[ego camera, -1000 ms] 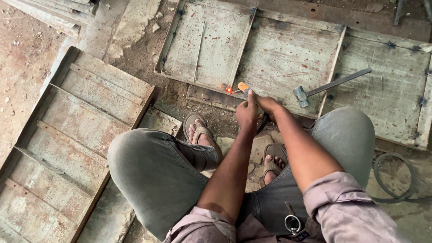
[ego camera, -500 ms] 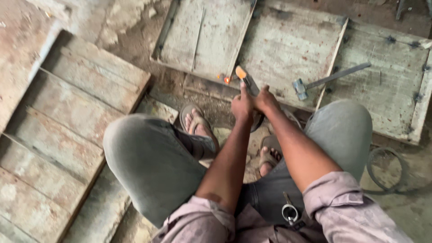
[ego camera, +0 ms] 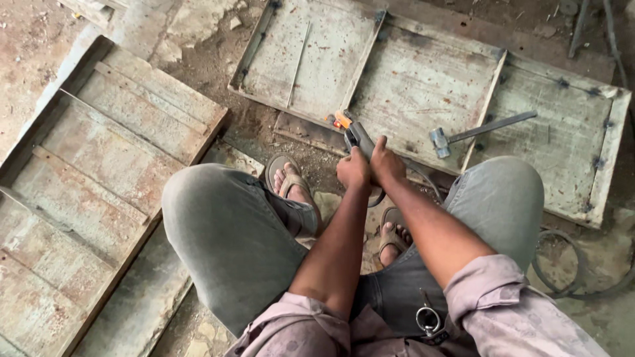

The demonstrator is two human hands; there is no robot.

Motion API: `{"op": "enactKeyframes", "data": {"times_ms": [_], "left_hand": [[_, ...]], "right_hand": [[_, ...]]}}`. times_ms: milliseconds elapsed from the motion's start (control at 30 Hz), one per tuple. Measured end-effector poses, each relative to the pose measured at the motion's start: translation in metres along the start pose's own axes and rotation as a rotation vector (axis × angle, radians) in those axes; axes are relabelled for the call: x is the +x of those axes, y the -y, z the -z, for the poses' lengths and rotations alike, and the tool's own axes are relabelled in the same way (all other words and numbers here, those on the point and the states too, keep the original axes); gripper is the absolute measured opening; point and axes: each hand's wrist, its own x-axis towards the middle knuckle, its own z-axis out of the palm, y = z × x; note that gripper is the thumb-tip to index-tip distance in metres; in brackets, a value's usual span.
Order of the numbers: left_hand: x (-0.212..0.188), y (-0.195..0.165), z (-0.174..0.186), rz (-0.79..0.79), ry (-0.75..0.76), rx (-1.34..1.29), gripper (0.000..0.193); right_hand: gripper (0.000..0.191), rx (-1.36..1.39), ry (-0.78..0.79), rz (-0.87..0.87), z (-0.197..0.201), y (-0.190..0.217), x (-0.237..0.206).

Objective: The person sits on the ground and uses a welding torch to join metal pieces on a rectangular metal frame. Sparks and smoke are visible as the welder moves along the seams. The person occasionally pauses to reposition the torch or adjust the frame.

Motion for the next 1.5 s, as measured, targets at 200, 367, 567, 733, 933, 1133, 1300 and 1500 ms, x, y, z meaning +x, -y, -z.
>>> {"op": "enactKeyframes", "data": {"times_ms": [200, 367, 567, 733, 933, 1133, 1300, 1500], "left_hand": [[-0.002, 0.000, 0.005, 0.038, 0.008, 0.015, 0.055], [-0.007, -0.004, 0.011, 0.014, 0.033, 0.058, 0.055], [-0.011, -0.003, 0.014, -0.011, 0.001, 0.030, 0.054], [-0.008, 0.003, 0.021, -0.048, 0.046, 0.103, 0.053], [-0.005, 0.003, 0.021, -0.055, 0.025, 0.078, 0.053], [-0.007, -0.003, 0.026, -0.075, 0.127, 0.136, 0.055], [-0.005, -0.002, 0.026, -0.109, 0.072, 0.190, 0.056], [0.001, 0.008, 0.024, -0.229, 0.157, 0.234, 0.054]], "right_hand": [[0.034, 0.016, 0.012, -0.009, 0.005, 0.003, -0.007], [0.040, 0.007, 0.033, -0.001, 0.005, 0.003, -0.007], [0.040, -0.030, -0.022, 0.068, 0.006, 0.002, -0.012], [0.047, -0.012, 0.024, 0.045, 0.008, 0.011, -0.019], [0.043, -0.018, 0.002, 0.038, 0.002, 0.008, -0.014], [0.038, 0.038, -0.009, -0.011, 0.000, 0.008, -0.011], [0.061, 0.057, 0.026, -0.008, 0.008, 0.013, -0.019], [0.071, 0.001, 0.044, -0.018, 0.007, 0.015, -0.024]]}}
